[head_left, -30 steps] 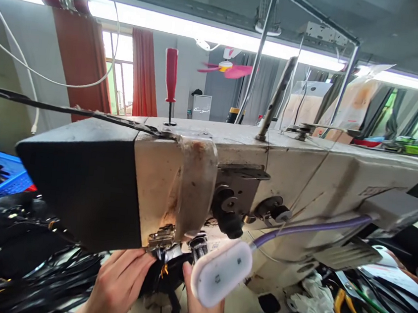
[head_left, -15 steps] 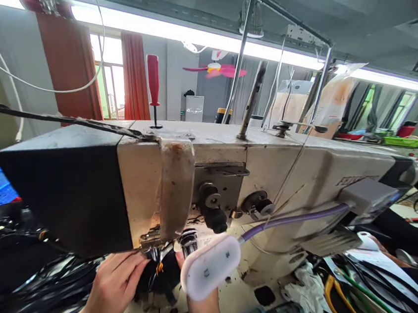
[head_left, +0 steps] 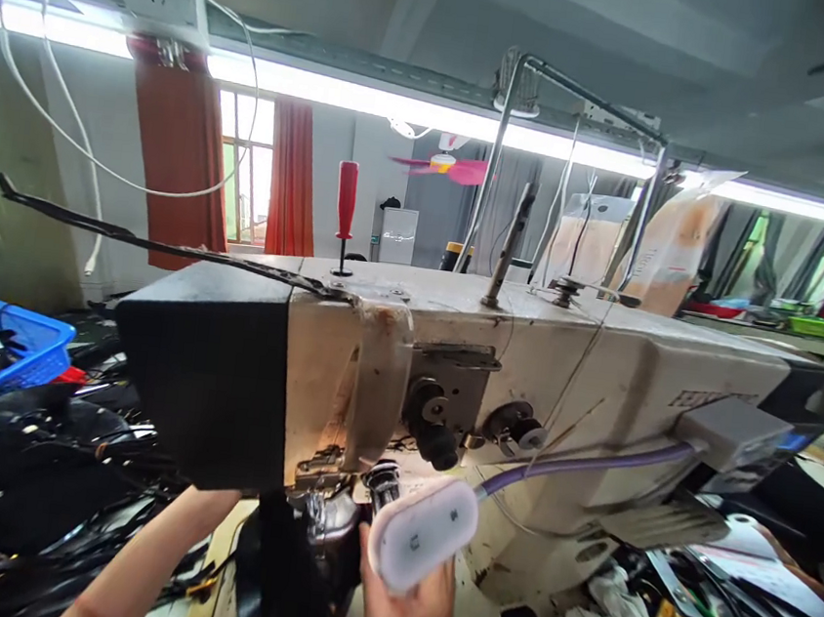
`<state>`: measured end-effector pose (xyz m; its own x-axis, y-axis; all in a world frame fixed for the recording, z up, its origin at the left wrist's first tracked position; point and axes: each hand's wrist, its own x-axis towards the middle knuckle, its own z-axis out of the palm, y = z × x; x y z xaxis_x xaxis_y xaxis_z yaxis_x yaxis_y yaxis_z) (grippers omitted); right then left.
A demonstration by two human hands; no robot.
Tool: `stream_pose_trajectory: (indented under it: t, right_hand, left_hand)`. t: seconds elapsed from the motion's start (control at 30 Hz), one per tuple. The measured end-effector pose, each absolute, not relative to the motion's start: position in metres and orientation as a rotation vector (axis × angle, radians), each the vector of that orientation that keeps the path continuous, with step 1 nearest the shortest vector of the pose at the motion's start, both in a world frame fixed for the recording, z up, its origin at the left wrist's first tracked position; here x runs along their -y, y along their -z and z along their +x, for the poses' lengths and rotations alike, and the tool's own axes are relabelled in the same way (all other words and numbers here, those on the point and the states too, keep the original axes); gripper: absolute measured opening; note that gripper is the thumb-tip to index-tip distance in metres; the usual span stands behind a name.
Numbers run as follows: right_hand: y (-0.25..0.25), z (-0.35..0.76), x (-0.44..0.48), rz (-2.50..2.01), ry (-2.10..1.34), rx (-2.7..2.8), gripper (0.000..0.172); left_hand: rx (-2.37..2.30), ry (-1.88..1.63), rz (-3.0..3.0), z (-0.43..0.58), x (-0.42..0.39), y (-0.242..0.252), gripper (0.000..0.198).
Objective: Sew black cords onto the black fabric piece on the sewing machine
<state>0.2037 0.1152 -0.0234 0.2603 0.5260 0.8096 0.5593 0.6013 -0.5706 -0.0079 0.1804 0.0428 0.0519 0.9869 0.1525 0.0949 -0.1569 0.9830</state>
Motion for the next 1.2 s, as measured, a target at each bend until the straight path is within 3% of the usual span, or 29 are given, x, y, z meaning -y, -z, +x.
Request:
stream_pose_trajectory:
  t: [0.17,0.3,0.43,0.53,0.77,1.03,1.2]
  right_hand:
    - [0.008,0.192,-0.086,-1.033,0.168,1.813,0.005]
    - [0.018,0.187,-0.082,-1.039,0.188,1.905,0.020]
    - [0.016,0.197,-0.085,-0.980,0.249,1.864,0.014]
    - [0.000,0.209,-0.094,-0.853,0.395,1.924,0.032]
    - [0.005,0.213,-0.124,-0.508,0.692,1.832,0.026]
    - [0.040,0.205,-0.131,-0.604,0.697,1.705,0.026]
    - [0.060,0.212,-0.123,-0.728,0.437,1.886,0.037]
  left_hand:
    - [-1.237,-0.881,1.748,-0.009,-0.143,-0.041,0.043]
    - [-1.340,-0.850,1.976,0.004,-0.129,-0.047,0.042]
    - [-1.357,-0.768,1.970,0.012,-0.127,-0.055,0.043]
    - [-1.351,-0.747,1.885,0.015,-0.128,-0.057,0.043]
    - [-1.247,-0.749,1.779,0.021,-0.133,-0.058,0.037]
    - [-1.254,-0.769,1.684,0.022,-0.139,-0.061,0.039]
    - [-1.295,-0.800,1.628,0.015,-0.146,-0.051,0.034]
